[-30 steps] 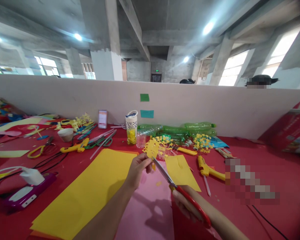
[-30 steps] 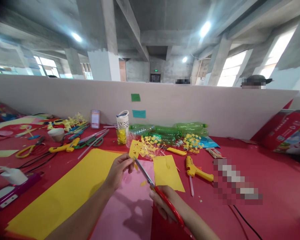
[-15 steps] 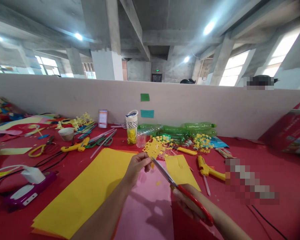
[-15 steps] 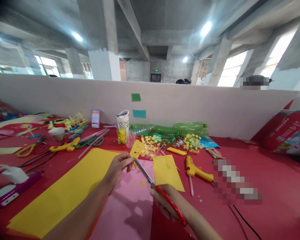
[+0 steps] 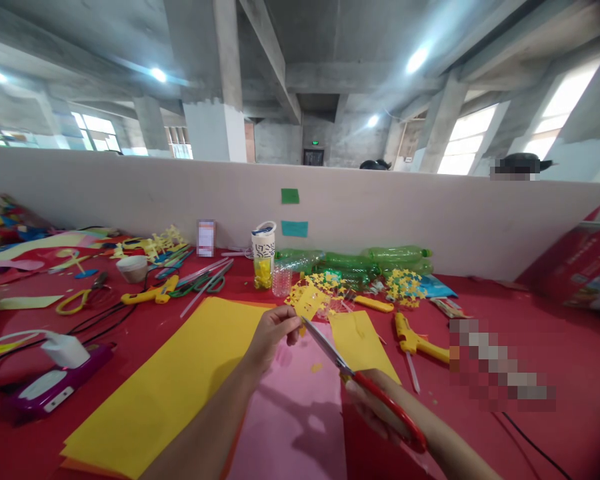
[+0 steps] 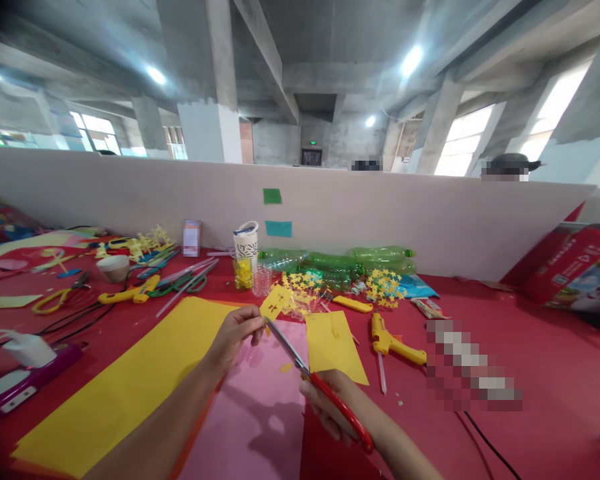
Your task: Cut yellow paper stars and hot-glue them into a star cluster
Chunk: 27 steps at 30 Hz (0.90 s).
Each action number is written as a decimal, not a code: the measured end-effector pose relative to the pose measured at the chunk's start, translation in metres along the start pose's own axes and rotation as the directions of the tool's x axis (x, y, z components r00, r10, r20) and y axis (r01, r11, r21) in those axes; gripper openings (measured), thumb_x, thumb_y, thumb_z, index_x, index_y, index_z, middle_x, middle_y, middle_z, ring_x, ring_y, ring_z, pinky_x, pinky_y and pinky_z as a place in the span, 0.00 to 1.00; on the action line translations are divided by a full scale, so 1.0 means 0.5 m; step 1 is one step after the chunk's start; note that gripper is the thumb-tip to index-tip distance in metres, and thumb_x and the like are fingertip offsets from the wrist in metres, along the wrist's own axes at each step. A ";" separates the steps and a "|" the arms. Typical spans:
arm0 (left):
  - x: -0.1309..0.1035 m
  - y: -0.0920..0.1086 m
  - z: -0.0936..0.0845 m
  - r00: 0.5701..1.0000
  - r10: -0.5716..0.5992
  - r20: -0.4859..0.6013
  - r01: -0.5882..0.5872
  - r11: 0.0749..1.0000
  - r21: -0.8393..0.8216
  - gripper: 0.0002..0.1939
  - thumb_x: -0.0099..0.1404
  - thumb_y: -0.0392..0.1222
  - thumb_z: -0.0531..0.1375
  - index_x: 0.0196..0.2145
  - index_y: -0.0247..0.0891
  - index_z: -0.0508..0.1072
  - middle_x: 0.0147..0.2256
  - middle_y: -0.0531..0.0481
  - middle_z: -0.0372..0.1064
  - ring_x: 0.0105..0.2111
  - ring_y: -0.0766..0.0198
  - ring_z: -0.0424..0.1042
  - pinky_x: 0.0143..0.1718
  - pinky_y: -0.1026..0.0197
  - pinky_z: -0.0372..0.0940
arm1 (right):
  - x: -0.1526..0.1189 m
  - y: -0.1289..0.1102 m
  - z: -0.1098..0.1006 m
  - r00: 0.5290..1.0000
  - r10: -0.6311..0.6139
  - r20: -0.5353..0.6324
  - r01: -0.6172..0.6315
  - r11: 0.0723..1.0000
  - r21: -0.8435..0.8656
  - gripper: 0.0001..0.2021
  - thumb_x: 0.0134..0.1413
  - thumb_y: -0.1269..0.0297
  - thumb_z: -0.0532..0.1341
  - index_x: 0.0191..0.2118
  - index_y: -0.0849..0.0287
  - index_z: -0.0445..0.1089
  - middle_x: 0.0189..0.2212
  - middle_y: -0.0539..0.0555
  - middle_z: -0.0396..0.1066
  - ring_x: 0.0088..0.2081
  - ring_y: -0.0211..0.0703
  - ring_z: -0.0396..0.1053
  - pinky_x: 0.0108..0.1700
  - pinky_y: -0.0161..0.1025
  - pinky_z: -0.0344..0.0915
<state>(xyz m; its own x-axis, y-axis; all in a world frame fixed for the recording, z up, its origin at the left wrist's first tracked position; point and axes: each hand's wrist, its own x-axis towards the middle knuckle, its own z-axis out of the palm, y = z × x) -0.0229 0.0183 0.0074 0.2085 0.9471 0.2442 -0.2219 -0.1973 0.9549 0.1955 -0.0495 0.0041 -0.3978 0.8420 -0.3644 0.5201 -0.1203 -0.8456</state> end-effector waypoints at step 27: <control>-0.003 -0.011 0.013 1.000 0.000 -0.013 0.000 1.000 -0.024 0.10 0.57 0.38 0.56 0.21 0.32 0.69 0.15 0.53 0.61 0.17 0.70 0.59 0.21 0.65 0.54 | -0.004 0.004 0.007 0.996 -0.083 -0.016 0.084 0.993 0.080 0.23 0.51 0.43 0.50 0.20 0.60 0.55 0.09 0.43 0.55 0.08 0.26 0.49 0.10 0.25 0.46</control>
<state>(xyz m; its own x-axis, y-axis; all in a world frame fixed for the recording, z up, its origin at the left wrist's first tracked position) -0.0157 0.0161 0.0030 0.1962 0.9503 0.2416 -0.2445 -0.1912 0.9506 0.1947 -0.0533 0.0017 -0.4275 0.8574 -0.2867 0.4227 -0.0908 -0.9017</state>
